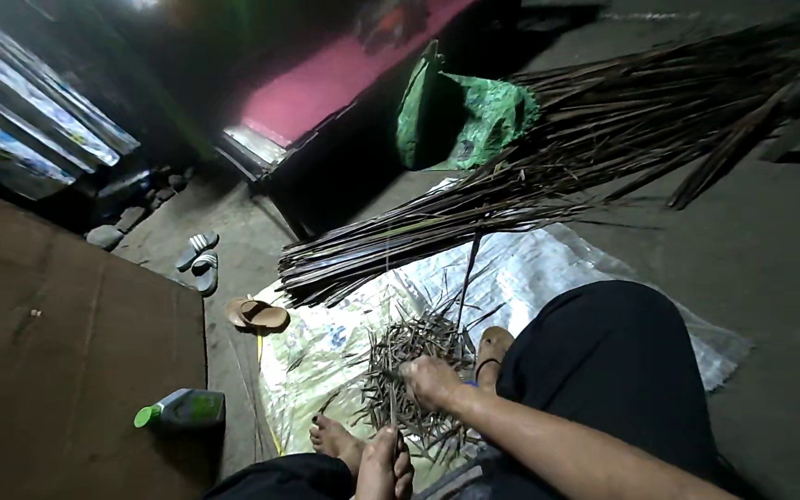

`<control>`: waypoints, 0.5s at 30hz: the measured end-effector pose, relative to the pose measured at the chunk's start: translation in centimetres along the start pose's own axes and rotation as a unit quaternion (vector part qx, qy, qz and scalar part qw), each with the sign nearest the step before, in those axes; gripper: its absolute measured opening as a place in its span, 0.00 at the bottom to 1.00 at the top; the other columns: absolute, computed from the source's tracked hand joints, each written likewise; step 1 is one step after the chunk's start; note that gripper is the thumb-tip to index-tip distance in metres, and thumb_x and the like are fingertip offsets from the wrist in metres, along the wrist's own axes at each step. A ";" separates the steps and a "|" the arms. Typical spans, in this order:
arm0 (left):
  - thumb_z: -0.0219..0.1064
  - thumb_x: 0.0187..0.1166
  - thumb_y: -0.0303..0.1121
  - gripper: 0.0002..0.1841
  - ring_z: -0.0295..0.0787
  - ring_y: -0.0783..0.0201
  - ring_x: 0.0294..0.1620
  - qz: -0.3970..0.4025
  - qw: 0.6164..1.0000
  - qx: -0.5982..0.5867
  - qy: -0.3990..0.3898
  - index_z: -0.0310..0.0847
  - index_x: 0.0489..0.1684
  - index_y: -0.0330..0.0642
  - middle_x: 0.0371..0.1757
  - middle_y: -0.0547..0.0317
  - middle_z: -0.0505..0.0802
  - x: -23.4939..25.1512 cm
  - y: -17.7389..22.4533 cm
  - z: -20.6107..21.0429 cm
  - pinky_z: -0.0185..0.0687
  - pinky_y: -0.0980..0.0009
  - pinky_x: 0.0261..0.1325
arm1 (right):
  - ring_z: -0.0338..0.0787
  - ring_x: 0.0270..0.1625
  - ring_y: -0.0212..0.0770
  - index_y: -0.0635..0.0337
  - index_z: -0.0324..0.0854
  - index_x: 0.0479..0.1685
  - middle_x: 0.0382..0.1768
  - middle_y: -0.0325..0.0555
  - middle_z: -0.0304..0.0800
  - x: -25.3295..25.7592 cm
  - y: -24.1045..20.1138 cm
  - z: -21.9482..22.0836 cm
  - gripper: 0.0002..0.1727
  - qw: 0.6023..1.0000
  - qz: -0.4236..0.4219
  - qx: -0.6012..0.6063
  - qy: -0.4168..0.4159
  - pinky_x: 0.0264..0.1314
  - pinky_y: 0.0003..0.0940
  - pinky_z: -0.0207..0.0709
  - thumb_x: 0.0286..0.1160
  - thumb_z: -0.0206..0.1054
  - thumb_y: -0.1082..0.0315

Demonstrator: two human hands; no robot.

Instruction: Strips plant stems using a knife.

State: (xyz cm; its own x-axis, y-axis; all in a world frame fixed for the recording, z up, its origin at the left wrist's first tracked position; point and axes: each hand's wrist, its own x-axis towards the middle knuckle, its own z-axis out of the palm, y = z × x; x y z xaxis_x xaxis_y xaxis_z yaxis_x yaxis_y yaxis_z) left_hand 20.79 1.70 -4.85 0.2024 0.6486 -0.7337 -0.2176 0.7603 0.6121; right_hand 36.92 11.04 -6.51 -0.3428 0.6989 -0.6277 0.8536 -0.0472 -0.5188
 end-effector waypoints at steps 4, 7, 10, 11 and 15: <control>0.31 0.95 0.32 0.22 0.60 0.81 0.06 0.031 0.999 0.006 0.020 0.69 0.29 0.47 0.10 0.73 0.70 0.7 0.5 -0.4 0.56 0.86 0.10 | 0.88 0.61 0.69 0.71 0.84 0.55 0.52 0.70 0.89 -2.4 -2.2 2.3 0.15 0.995 -0.092 0.027 -0.037 0.62 0.69 0.77 0.84 0.57 0.69; 0.31 0.93 0.31 0.22 0.61 0.81 0.06 0.040 0.999 0.006 0.028 0.69 0.29 0.47 0.10 0.73 0.70 0.6 0.4 -0.4 0.57 0.86 0.10 | 0.88 0.62 0.68 0.72 0.83 0.54 0.51 0.69 0.89 -2.7 -2.4 2.3 0.15 0.992 -0.113 0.002 -0.048 0.62 0.67 0.77 0.84 0.56 0.70; 0.31 0.94 0.31 0.23 0.61 0.80 0.06 0.044 0.998 0.005 0.037 0.69 0.29 0.45 0.09 0.71 0.71 0.7 0.3 -0.2 0.57 0.86 0.09 | 0.88 0.62 0.68 0.72 0.82 0.55 0.52 0.69 0.89 -2.5 -2.1 2.4 0.15 0.991 -0.123 -0.012 -0.054 0.63 0.67 0.77 0.84 0.56 0.70; 0.31 0.95 0.31 0.23 0.61 0.80 0.06 0.046 0.998 0.006 0.037 0.69 0.28 0.45 0.09 0.71 0.71 0.6 0.3 -0.2 0.58 0.86 0.09 | 0.88 0.62 0.68 0.72 0.82 0.55 0.52 0.69 0.89 -2.4 -2.1 2.5 0.15 0.991 -0.125 -0.013 -0.052 0.63 0.67 0.77 0.84 0.56 0.70; 0.32 0.97 0.35 0.22 0.60 0.80 0.06 0.025 0.999 0.009 0.028 0.67 0.29 0.45 0.10 0.71 0.70 0.4 0.3 -0.1 0.56 0.86 0.10 | 0.88 0.64 0.69 0.70 0.82 0.58 0.55 0.69 0.89 -1.4 -1.3 2.1 0.16 0.996 -0.087 -0.019 -0.031 0.65 0.67 0.76 0.86 0.56 0.68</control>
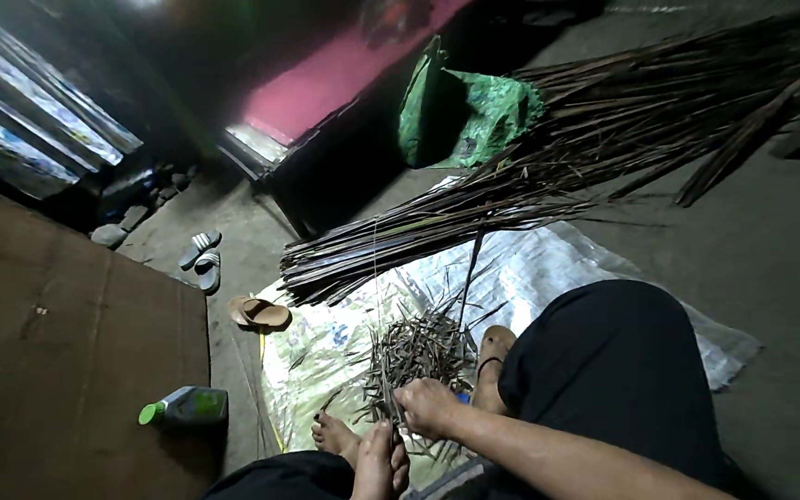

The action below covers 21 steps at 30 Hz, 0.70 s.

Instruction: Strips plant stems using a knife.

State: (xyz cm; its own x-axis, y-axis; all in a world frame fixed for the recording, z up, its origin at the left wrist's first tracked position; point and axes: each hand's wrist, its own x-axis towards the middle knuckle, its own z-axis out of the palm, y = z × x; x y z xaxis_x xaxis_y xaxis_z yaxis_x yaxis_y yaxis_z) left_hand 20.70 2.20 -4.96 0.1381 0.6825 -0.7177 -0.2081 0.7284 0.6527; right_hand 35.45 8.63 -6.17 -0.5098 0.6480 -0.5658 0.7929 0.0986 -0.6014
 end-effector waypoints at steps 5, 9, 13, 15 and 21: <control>0.32 0.97 0.35 0.22 0.60 0.81 0.05 -0.013 0.999 -0.020 -0.027 0.67 0.29 0.46 0.09 0.72 0.69 -0.1 -0.2 -0.1 0.56 0.87 0.09 | 0.86 0.67 0.69 0.71 0.81 0.61 0.58 0.71 0.88 0.9 0.6 -0.9 0.17 0.999 0.043 -0.020 0.016 0.66 0.67 0.76 0.87 0.54 0.67; 0.32 0.96 0.35 0.23 0.60 0.81 0.05 -0.016 0.999 -0.022 -0.040 0.68 0.28 0.46 0.10 0.72 0.70 -0.3 -0.3 -0.1 0.56 0.87 0.09 | 0.86 0.68 0.68 0.69 0.80 0.66 0.61 0.69 0.88 1.8 1.4 -1.8 0.19 0.995 0.082 -0.025 0.042 0.67 0.66 0.76 0.87 0.54 0.66; 0.32 0.96 0.35 0.23 0.61 0.81 0.05 -0.031 0.998 -0.031 -0.046 0.68 0.29 0.46 0.10 0.72 0.71 -0.7 -0.4 0.0 0.57 0.87 0.09 | 0.85 0.72 0.60 0.65 0.80 0.72 0.66 0.65 0.86 2.2 3.2 -3.4 0.21 0.978 0.141 0.115 0.098 0.74 0.60 0.74 0.87 0.52 0.67; 0.32 0.96 0.36 0.23 0.61 0.80 0.05 -0.034 0.999 -0.018 -0.025 0.68 0.28 0.44 0.10 0.70 0.71 -0.4 -0.3 0.0 0.57 0.87 0.09 | 0.86 0.43 0.42 0.63 0.84 0.62 0.44 0.51 0.88 2.5 3.4 -3.2 0.18 0.916 0.170 0.329 0.157 0.50 0.41 0.79 0.91 0.52 0.66; 0.35 0.97 0.36 0.22 0.68 0.77 0.09 -0.033 0.999 0.027 -0.024 0.71 0.35 0.40 0.14 0.66 0.75 -0.5 0.4 0.3 0.66 0.84 0.13 | 0.71 0.18 0.27 0.64 0.81 0.51 0.22 0.35 0.76 2.3 1.3 -2.1 0.13 0.845 0.115 0.517 0.082 0.24 0.23 0.69 0.91 0.58 0.63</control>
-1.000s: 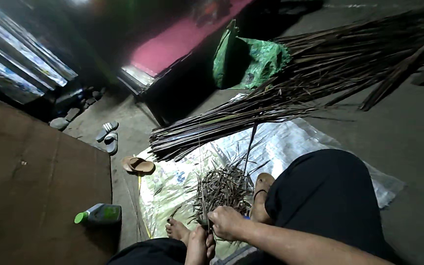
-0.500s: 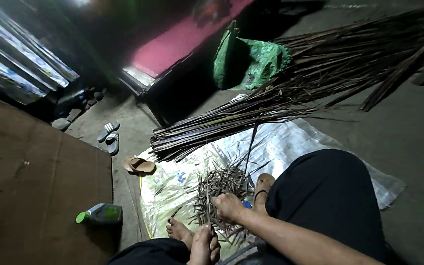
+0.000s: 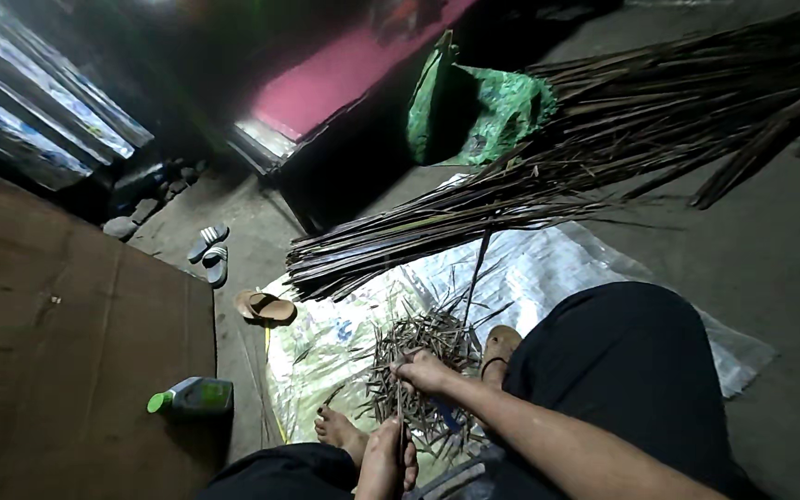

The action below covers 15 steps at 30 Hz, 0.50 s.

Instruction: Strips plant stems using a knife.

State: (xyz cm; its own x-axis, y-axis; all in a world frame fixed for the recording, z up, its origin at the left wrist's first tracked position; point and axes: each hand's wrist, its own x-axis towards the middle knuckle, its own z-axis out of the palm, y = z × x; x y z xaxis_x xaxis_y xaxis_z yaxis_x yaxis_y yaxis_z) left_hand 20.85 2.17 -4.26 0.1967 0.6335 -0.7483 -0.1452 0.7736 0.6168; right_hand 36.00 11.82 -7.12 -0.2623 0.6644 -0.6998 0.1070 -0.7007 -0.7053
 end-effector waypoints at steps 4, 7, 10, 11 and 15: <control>0.32 0.97 0.35 0.21 0.67 0.79 0.10 0.008 1.000 -0.001 -0.022 0.70 0.36 0.41 0.16 0.68 0.76 -0.8 -0.1 -0.7 0.64 0.86 0.13 | 0.76 0.25 0.33 0.68 0.81 0.53 0.29 0.43 0.79 0.7 -0.5 -1.4 0.16 0.993 -0.052 -0.075 0.069 0.33 0.31 0.72 0.94 0.52 0.63; 0.30 0.97 0.37 0.23 0.63 0.80 0.07 0.013 0.999 -0.034 0.011 0.68 0.32 0.43 0.13 0.70 0.73 -0.1 0.2 -0.8 0.60 0.86 0.11 | 0.89 0.60 0.60 0.69 0.84 0.62 0.55 0.66 0.89 -1.1 0.3 -0.7 0.19 0.946 -0.100 -0.309 -0.012 0.67 0.61 0.77 0.89 0.53 0.66; 0.29 0.97 0.36 0.24 0.63 0.80 0.06 0.037 0.998 -0.049 0.026 0.69 0.31 0.45 0.11 0.71 0.72 0.3 0.4 -0.8 0.60 0.86 0.10 | 0.87 0.65 0.69 0.69 0.82 0.59 0.56 0.69 0.88 -4.1 0.4 2.4 0.16 0.868 -0.094 -0.477 -0.097 0.65 0.69 0.76 0.86 0.56 0.67; 0.31 0.95 0.34 0.24 0.63 0.80 0.06 0.047 0.997 -0.051 0.024 0.71 0.30 0.45 0.10 0.71 0.72 0.2 0.3 -0.7 0.60 0.86 0.10 | 0.87 0.64 0.68 0.69 0.82 0.57 0.55 0.69 0.89 -4.4 0.5 3.0 0.16 0.855 -0.096 -0.499 -0.103 0.63 0.68 0.77 0.86 0.55 0.67; 0.32 0.95 0.33 0.22 0.61 0.81 0.05 0.042 0.996 -0.071 0.012 0.68 0.30 0.46 0.09 0.72 0.71 0.2 -0.1 -0.7 0.57 0.87 0.09 | 0.89 0.63 0.67 0.70 0.82 0.57 0.55 0.68 0.90 -3.5 0.9 3.0 0.16 0.842 -0.108 -0.524 -0.070 0.62 0.66 0.78 0.86 0.55 0.67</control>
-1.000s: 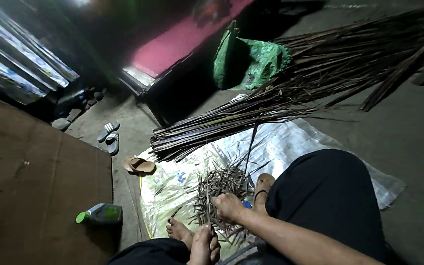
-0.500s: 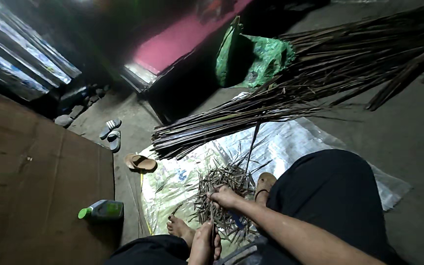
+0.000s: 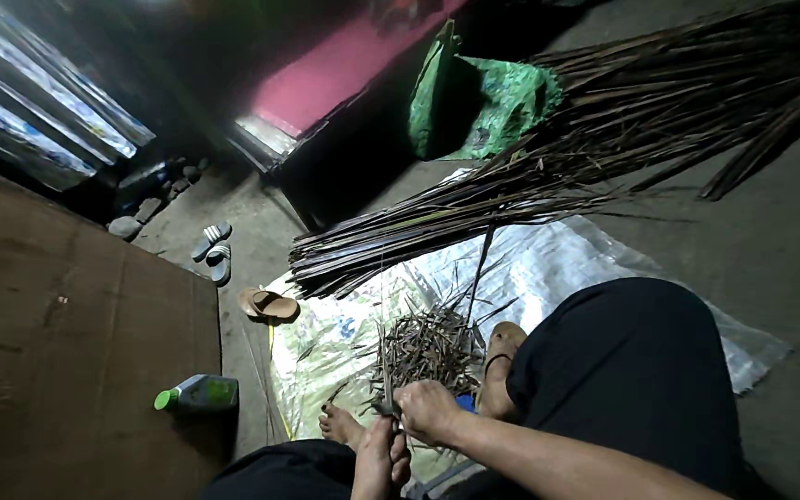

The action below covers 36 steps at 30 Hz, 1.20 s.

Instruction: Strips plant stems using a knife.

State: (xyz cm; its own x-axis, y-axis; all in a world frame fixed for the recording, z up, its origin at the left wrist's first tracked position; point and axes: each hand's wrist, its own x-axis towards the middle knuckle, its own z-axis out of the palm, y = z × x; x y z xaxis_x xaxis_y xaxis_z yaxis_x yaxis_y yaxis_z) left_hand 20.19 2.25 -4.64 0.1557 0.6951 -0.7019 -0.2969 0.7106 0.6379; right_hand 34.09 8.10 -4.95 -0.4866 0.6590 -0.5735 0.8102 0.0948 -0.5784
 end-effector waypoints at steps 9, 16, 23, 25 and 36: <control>0.31 0.97 0.37 0.22 0.60 0.81 0.05 -0.018 1.000 0.005 -0.021 0.67 0.32 0.45 0.09 0.72 0.69 -0.5 -0.5 -0.1 0.57 0.87 0.09 | 0.88 0.68 0.65 0.62 0.81 0.69 0.61 0.65 0.89 1.8 1.9 -1.1 0.20 0.995 0.088 0.027 0.037 0.66 0.65 0.77 0.87 0.53 0.66; 0.31 0.97 0.36 0.22 0.59 0.81 0.05 -0.021 0.999 0.017 -0.024 0.67 0.31 0.46 0.10 0.73 0.69 -0.3 -0.4 -0.2 0.55 0.87 0.09 | 0.87 0.68 0.67 0.63 0.82 0.69 0.61 0.68 0.88 0.9 2.4 -1.6 0.19 0.997 0.058 0.049 0.031 0.68 0.67 0.76 0.86 0.56 0.67; 0.29 0.95 0.35 0.24 0.60 0.81 0.05 0.003 1.000 0.020 -0.004 0.68 0.28 0.48 0.09 0.73 0.69 0.4 0.1 -0.1 0.56 0.86 0.09 | 0.89 0.62 0.67 0.70 0.83 0.56 0.53 0.68 0.90 0.0 0.5 0.5 0.15 0.999 -0.032 0.010 -0.006 0.62 0.67 0.77 0.85 0.55 0.68; 0.30 0.96 0.36 0.23 0.60 0.81 0.05 -0.011 1.000 0.019 -0.009 0.67 0.29 0.47 0.09 0.73 0.69 0.2 -0.1 0.0 0.56 0.87 0.09 | 0.88 0.64 0.68 0.69 0.83 0.59 0.56 0.69 0.90 0.5 1.1 -0.1 0.16 1.000 -0.001 0.019 0.008 0.64 0.67 0.76 0.86 0.55 0.68; 0.30 0.95 0.37 0.23 0.61 0.82 0.04 -0.048 0.997 -0.004 -0.061 0.68 0.30 0.47 0.10 0.72 0.71 -0.9 -0.7 0.3 0.56 0.88 0.08 | 0.85 0.71 0.66 0.66 0.80 0.68 0.65 0.67 0.86 2.9 4.8 -2.9 0.20 0.986 0.133 0.054 0.078 0.71 0.66 0.75 0.90 0.52 0.64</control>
State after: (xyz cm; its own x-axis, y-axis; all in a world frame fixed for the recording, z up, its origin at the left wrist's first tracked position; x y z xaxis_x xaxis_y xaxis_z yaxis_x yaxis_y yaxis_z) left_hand 20.55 1.13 -4.38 0.2973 0.6319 -0.7157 -0.2830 0.7743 0.5661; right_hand 37.49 12.62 -7.68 -0.1972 0.7578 -0.6220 0.8585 -0.1729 -0.4828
